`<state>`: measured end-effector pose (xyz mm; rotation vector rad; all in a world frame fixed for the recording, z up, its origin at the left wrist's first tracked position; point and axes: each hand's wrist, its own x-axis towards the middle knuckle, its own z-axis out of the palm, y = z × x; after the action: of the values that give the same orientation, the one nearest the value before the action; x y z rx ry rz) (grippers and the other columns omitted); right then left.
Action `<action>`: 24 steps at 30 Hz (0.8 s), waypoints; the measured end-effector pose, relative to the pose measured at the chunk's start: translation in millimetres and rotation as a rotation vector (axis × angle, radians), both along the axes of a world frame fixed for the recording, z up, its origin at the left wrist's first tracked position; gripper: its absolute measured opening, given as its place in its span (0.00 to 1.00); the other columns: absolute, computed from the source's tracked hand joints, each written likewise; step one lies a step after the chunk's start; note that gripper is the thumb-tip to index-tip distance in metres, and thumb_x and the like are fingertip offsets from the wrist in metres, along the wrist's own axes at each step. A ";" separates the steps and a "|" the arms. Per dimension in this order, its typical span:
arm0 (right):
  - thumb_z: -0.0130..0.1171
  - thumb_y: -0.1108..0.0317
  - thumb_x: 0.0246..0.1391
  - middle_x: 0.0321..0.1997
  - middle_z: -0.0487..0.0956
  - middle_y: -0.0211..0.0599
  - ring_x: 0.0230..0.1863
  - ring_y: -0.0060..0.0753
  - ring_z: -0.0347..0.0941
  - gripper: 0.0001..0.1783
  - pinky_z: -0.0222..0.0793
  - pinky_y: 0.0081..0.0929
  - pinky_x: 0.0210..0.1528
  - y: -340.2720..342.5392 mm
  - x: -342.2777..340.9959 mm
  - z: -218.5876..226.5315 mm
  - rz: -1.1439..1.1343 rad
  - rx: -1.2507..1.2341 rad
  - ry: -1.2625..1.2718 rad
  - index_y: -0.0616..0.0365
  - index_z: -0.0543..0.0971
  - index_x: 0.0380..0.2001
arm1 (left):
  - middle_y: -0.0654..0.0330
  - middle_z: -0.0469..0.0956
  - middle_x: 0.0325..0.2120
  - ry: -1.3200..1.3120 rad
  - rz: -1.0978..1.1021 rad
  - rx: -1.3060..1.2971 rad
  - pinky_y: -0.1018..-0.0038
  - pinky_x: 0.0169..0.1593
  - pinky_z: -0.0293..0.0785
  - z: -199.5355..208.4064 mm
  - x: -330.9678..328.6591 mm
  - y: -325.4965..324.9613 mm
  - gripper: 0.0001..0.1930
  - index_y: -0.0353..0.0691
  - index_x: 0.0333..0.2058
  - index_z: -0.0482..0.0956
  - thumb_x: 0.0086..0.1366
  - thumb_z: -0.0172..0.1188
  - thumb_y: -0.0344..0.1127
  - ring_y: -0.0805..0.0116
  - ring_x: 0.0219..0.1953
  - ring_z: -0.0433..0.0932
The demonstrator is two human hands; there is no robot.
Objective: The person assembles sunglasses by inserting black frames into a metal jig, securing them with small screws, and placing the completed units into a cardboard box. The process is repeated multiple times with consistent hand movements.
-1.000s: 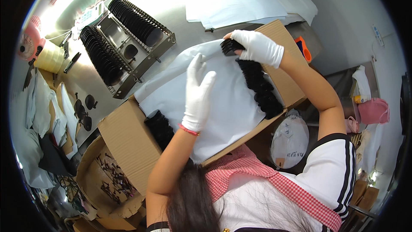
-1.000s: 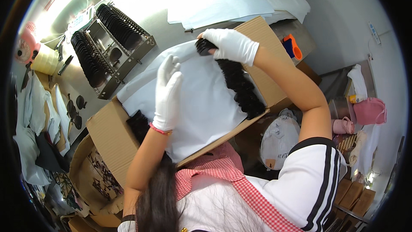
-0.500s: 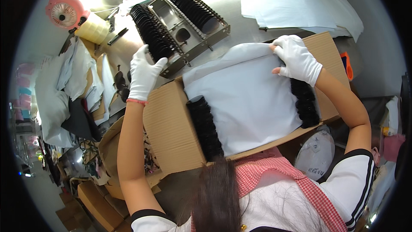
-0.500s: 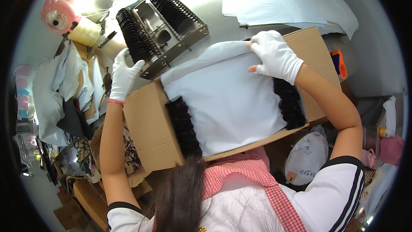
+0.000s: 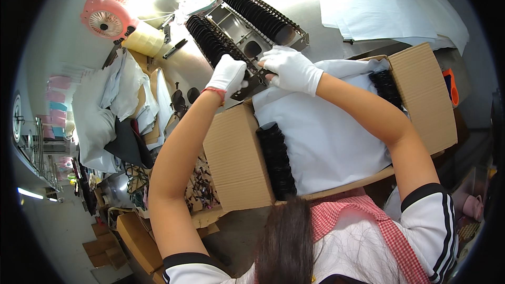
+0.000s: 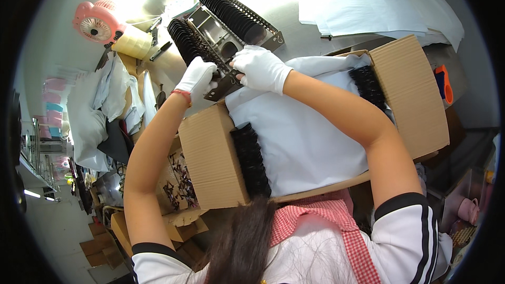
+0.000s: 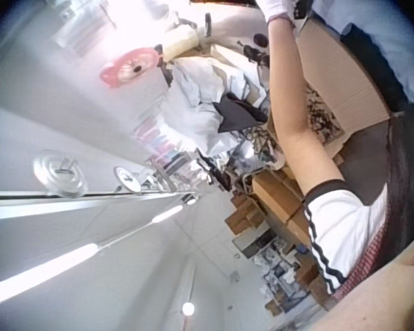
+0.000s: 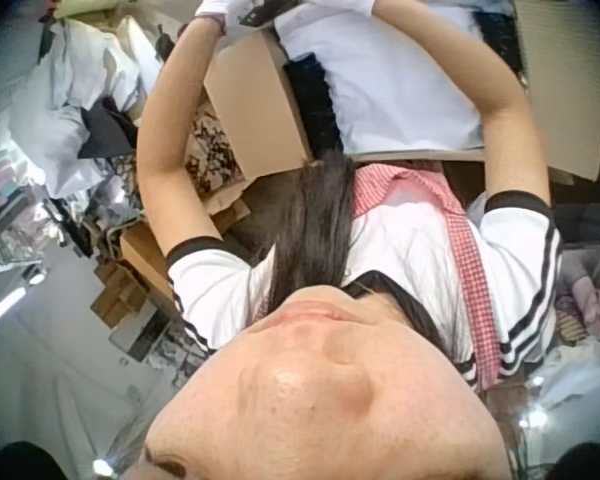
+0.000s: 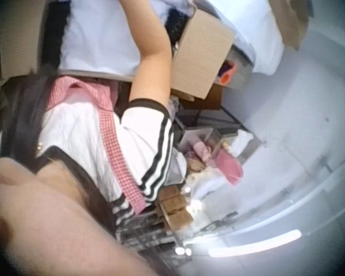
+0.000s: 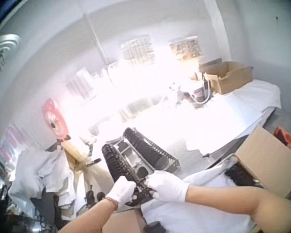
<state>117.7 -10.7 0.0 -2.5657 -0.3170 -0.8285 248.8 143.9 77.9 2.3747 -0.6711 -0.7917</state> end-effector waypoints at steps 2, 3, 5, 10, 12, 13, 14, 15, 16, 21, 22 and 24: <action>0.68 0.61 0.47 0.40 0.82 0.38 0.47 0.43 0.77 0.20 0.69 0.35 0.58 -1.9 -2.3 3.7 -0.001 -0.010 0.034 0.60 0.82 0.42 | 0.46 0.77 0.27 0.197 0.184 -0.009 0.69 0.25 0.71 6.1 -9.5 -7.5 0.12 0.32 0.30 0.76 0.64 0.54 0.37 0.63 0.22 0.76; 0.69 0.59 0.47 0.40 0.82 0.38 0.47 0.44 0.76 0.21 0.69 0.36 0.58 -2.1 -2.9 6.7 -0.002 -0.013 0.049 0.61 0.82 0.43 | 0.35 0.81 0.36 0.172 0.170 0.029 0.63 0.34 0.78 10.6 -12.8 -8.6 0.17 0.30 0.32 0.77 0.66 0.55 0.42 0.55 0.31 0.83; 0.70 0.56 0.47 0.44 0.81 0.41 0.50 0.46 0.76 0.27 0.68 0.37 0.60 0.6 -4.3 14.6 -0.022 0.163 0.186 0.62 0.80 0.47 | 0.38 0.82 0.33 -0.375 -0.047 0.301 0.55 0.39 0.78 18.0 -19.5 -2.5 0.16 0.30 0.42 0.71 0.65 0.53 0.39 0.46 0.34 0.83; 0.81 0.48 0.28 0.65 0.66 0.60 0.67 0.56 0.63 0.61 0.60 0.39 0.69 37.1 -13.0 38.6 0.024 0.247 -0.012 0.73 0.64 0.62 | 0.38 0.82 0.30 -0.634 -0.173 0.312 0.49 0.42 0.78 21.2 -31.2 28.4 0.18 0.32 0.46 0.67 0.65 0.49 0.41 0.39 0.35 0.82; 0.79 0.55 0.31 0.65 0.65 0.56 0.66 0.55 0.62 0.57 0.60 0.39 0.68 60.7 -13.6 45.9 0.095 0.355 -0.001 0.69 0.63 0.63 | 0.36 0.81 0.31 -0.582 -0.377 0.191 0.50 0.43 0.78 19.5 -38.5 37.0 0.19 0.30 0.47 0.69 0.66 0.49 0.41 0.38 0.35 0.82; 0.79 0.58 0.32 0.65 0.65 0.55 0.64 0.55 0.63 0.54 0.61 0.39 0.68 68.9 -13.5 48.0 0.126 0.418 -0.026 0.68 0.63 0.62 | 0.38 0.81 0.34 -0.672 -0.527 0.218 0.54 0.45 0.77 21.4 -39.8 39.8 0.19 0.30 0.47 0.71 0.67 0.50 0.42 0.42 0.38 0.81; 0.74 0.67 0.38 0.59 0.69 0.53 0.60 0.53 0.67 0.43 0.66 0.39 0.63 74.6 -13.9 48.6 0.095 0.466 -0.037 0.62 0.67 0.59 | 0.40 0.80 0.37 -0.814 -0.739 0.281 0.58 0.47 0.77 24.1 -39.7 42.0 0.20 0.29 0.47 0.72 0.67 0.50 0.42 0.47 0.41 0.81; 0.72 0.69 0.39 0.57 0.70 0.51 0.58 0.52 0.68 0.40 0.67 0.38 0.62 75.0 -12.4 48.0 0.090 0.482 -0.051 0.61 0.69 0.58 | 0.42 0.80 0.40 -0.883 -0.815 0.239 0.62 0.49 0.76 26.7 -39.2 43.0 0.21 0.29 0.47 0.74 0.67 0.51 0.43 0.51 0.43 0.81; 0.71 0.71 0.40 0.55 0.71 0.50 0.57 0.51 0.69 0.37 0.69 0.38 0.60 73.0 -11.9 46.1 0.105 0.488 -0.031 0.60 0.70 0.57 | 0.47 0.80 0.40 -0.423 -0.639 0.158 0.67 0.52 0.74 34.8 -32.3 48.5 0.20 0.29 0.47 0.76 0.67 0.53 0.42 0.57 0.46 0.79; 0.69 0.73 0.41 0.46 0.73 0.39 0.51 0.46 0.73 0.27 0.75 0.36 0.51 25.3 -2.5 28.1 -0.063 0.373 -0.079 0.52 0.76 0.49 | 0.44 0.80 0.35 -0.602 -0.140 -0.022 0.66 0.52 0.76 32.5 26.5 41.8 0.34 0.26 0.51 0.72 0.55 0.69 0.48 0.56 0.44 0.80; 0.70 0.76 0.38 0.48 0.73 0.35 0.48 0.43 0.76 0.27 0.77 0.34 0.49 18.7 -0.3 24.5 -0.104 0.361 -0.091 0.49 0.78 0.47 | 0.43 0.81 0.38 -0.781 -0.126 0.001 0.64 0.53 0.76 25.9 40.6 41.8 0.36 0.26 0.53 0.71 0.55 0.70 0.49 0.52 0.45 0.81; 0.70 0.73 0.40 0.47 0.75 0.33 0.47 0.41 0.77 0.24 0.76 0.34 0.50 4.2 6.9 21.1 -0.083 0.353 0.065 0.49 0.78 0.44 | 0.41 0.81 0.41 -0.585 -0.147 0.008 0.64 0.53 0.76 8.7 63.9 36.9 0.37 0.25 0.53 0.70 0.55 0.71 0.50 0.51 0.47 0.81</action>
<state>124.6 -6.5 21.1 -2.2797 -0.0378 -0.7526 312.7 180.8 86.6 2.5953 -1.0808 -0.1346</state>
